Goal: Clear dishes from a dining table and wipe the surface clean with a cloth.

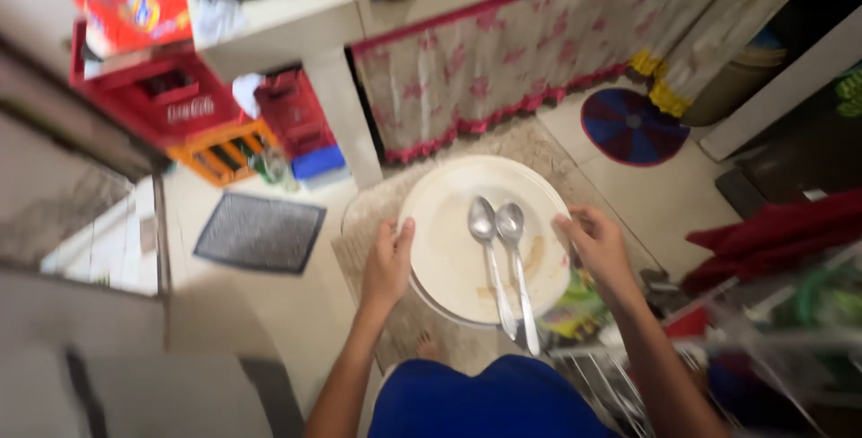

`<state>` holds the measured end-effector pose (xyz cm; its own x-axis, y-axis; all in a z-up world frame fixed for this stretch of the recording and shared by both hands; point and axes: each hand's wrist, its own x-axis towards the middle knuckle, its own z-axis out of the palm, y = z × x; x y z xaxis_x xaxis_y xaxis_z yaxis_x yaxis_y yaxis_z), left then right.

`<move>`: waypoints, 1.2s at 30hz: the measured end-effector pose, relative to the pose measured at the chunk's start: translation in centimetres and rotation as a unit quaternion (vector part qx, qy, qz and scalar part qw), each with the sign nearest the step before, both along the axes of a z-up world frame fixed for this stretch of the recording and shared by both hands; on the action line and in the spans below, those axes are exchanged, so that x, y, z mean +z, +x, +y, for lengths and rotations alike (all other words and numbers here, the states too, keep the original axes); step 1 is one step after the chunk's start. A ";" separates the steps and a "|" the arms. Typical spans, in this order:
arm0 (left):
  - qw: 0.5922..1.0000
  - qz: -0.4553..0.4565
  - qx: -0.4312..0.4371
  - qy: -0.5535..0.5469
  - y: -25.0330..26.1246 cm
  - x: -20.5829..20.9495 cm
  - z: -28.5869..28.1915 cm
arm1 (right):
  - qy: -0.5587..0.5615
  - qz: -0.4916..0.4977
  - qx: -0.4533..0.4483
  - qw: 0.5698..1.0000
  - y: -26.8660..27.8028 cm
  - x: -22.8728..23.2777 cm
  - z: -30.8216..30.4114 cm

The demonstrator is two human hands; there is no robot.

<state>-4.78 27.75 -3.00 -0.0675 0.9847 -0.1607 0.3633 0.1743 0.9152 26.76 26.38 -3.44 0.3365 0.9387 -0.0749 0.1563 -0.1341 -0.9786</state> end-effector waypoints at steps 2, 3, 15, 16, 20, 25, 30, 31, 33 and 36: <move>0.999 0.006 -0.032 0.003 0.0 3.9 4.5 | 0.010 0.020 -0.030 0.999 -0.3 -0.3 3.6; 0.998 0.006 -0.055 -0.002 0.2 5.5 6.0 | 0.011 0.033 -0.052 0.998 -0.2 -0.8 4.6; 0.987 0.006 -0.159 -0.009 7.7 3.8 30.9 | 0.029 0.007 -0.157 0.987 5.8 -1.0 22.2; 0.986 0.004 -0.165 -0.007 8.9 3.3 33.1 | 0.031 0.005 -0.163 0.986 7.1 -1.4 23.8; 0.983 0.019 -0.181 -0.007 13.8 3.0 40.6 | 0.018 0.001 -0.180 0.983 11.7 -1.2 29.9; 0.982 0.022 -0.185 0.014 20.8 1.3 50.0 | 0.022 -0.008 -0.198 0.980 16.3 1.8 37.4; 0.976 0.019 -0.218 0.009 27.1 4.0 56.8 | 0.012 -0.012 -0.228 0.973 22.6 1.5 43.9; 0.974 0.017 -0.224 0.007 28.4 3.7 58.4 | 0.010 -0.013 -0.234 0.972 23.8 1.2 45.2; 0.973 0.016 -0.231 0.015 31.2 3.3 61.9 | 0.012 -0.020 -0.250 0.968 26.4 0.6 48.0; 0.969 0.008 -0.247 0.010 34.9 3.2 66.8 | -0.007 -0.035 -0.266 0.963 28.2 3.0 52.3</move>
